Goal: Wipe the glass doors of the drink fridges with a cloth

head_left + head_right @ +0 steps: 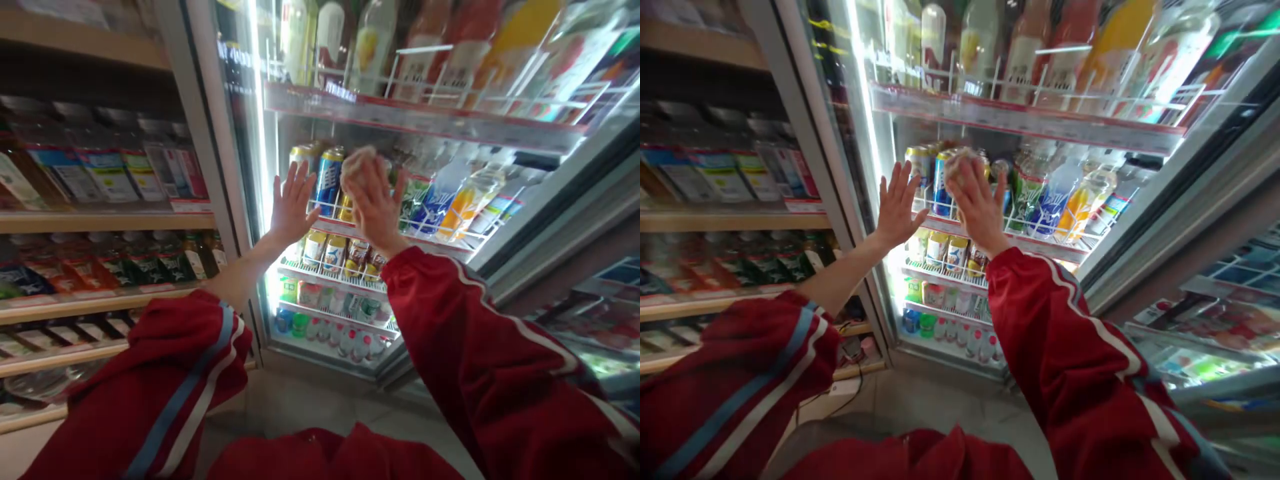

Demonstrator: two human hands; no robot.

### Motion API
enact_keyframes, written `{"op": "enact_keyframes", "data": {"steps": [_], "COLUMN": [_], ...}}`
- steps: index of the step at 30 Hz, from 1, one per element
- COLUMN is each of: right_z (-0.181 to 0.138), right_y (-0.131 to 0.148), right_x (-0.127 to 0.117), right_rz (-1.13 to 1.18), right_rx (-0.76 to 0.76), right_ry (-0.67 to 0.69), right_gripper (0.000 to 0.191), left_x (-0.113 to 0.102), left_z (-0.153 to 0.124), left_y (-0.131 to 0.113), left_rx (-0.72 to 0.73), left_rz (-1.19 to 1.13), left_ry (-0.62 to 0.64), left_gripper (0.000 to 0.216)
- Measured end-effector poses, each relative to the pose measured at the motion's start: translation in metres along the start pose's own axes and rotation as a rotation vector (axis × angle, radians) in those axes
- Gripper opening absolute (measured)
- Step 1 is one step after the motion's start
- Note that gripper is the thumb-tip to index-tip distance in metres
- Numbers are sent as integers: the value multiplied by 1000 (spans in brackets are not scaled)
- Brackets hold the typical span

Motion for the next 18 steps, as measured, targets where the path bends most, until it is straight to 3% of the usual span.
{"op": "enact_keyframes", "data": {"steps": [2,4,7,10,12,14,18], "right_z": [-11,-20,-23,-20,-23,-33,-69], "right_y": [23,30,12,-18,-26,-16,25], "right_x": [15,21,9,-15,-18,-6,28], "right_rz": [15,-5,-39,-91,-103,-73,-20], "right_rx": [-96,-128,-118,-3,54,23,-199], "right_ry": [41,63,11,-152,-176,-90,143], "right_gripper": [41,41,42,38,37,39,43], "left_x": [-1,-3,-3,-1,1,3,7], "left_z": [-1,-2,-6,-11,-13,-15,-25], "left_y": [-1,0,2,3,4,4,1], "left_rx": [17,32,50,62,60,51,48], "left_rz": [33,55,73,91,102,104,104], "left_ry": [-12,-15,-3,13,8,-4,-9], "left_gripper": [65,63,60,58,58,58,60]}}
Point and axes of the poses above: each hand's wrist, its own z-axis towards the middle knuckle, its own x-axis out of the palm, y = z × x, the point moved 8 cm from there along z, towards the middle knuckle, and after that the axes turned 7 degrees about x, right-handed, at the moved point
